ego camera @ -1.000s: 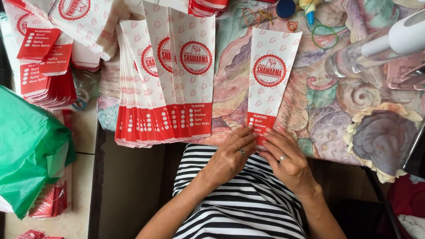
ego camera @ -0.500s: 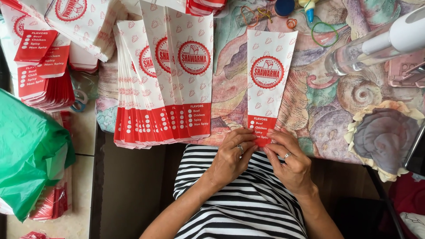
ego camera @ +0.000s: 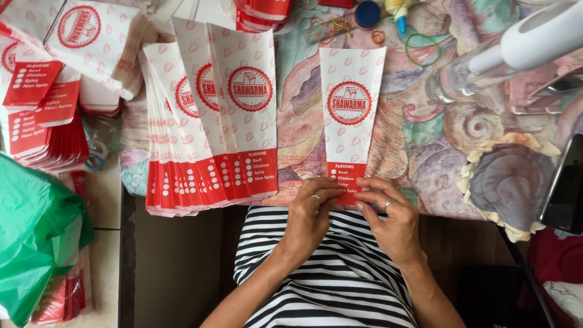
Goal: Organizing and gluing paper shawarma bags by fanning them out, applying glue to the top edges, and stacking them together.
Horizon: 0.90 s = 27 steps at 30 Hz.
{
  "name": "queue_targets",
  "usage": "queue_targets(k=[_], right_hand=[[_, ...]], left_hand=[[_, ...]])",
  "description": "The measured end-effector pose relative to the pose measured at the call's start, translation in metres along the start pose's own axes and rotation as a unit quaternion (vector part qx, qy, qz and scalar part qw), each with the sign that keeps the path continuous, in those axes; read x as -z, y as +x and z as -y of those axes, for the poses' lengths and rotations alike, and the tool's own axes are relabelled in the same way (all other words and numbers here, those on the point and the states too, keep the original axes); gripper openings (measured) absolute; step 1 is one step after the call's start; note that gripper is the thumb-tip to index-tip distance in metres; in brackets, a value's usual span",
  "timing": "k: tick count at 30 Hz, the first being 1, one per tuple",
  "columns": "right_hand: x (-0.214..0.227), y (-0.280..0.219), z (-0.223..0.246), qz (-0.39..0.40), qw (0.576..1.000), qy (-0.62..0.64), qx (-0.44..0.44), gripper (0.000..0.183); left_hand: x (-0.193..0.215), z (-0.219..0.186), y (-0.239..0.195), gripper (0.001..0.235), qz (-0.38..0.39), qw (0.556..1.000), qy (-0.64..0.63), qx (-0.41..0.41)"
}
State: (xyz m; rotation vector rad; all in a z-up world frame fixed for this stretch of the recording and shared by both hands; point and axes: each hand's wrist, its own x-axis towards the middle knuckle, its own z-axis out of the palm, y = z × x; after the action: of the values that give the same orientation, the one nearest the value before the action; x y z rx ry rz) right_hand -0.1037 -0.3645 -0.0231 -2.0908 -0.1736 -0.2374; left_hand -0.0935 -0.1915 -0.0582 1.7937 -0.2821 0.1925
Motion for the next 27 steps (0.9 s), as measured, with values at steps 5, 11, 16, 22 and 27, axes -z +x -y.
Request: queue_targets(k=[5,11,16,22,27], right_hand=[[0.008,0.005,-0.015,-0.008,1.000,0.010,-0.003,0.021],[0.051,0.060,-0.070,-0.222,0.973,0.051,-0.022,0.064],[0.069,0.123,-0.113,-0.221,0.969,-0.107,0.006,0.107],[0.076,0.173,-0.142,-0.290,0.936,-0.200,0.001,0.056],[0.094,0.244,-0.132,-0.308,0.945,0.045,0.102,0.063]], left_hand=[[0.009,-0.002,0.003,0.018,0.034,0.999,0.009,-0.006],[0.014,-0.006,0.006,0.033,0.111,0.981,0.138,-0.079],[0.019,-0.004,0.010,0.048,0.211,0.956,0.184,-0.088],[0.012,-0.007,0.011,0.050,0.223,0.953,0.187,-0.084],[-0.005,-0.006,0.020,0.051,0.233,0.946,0.190,-0.118]])
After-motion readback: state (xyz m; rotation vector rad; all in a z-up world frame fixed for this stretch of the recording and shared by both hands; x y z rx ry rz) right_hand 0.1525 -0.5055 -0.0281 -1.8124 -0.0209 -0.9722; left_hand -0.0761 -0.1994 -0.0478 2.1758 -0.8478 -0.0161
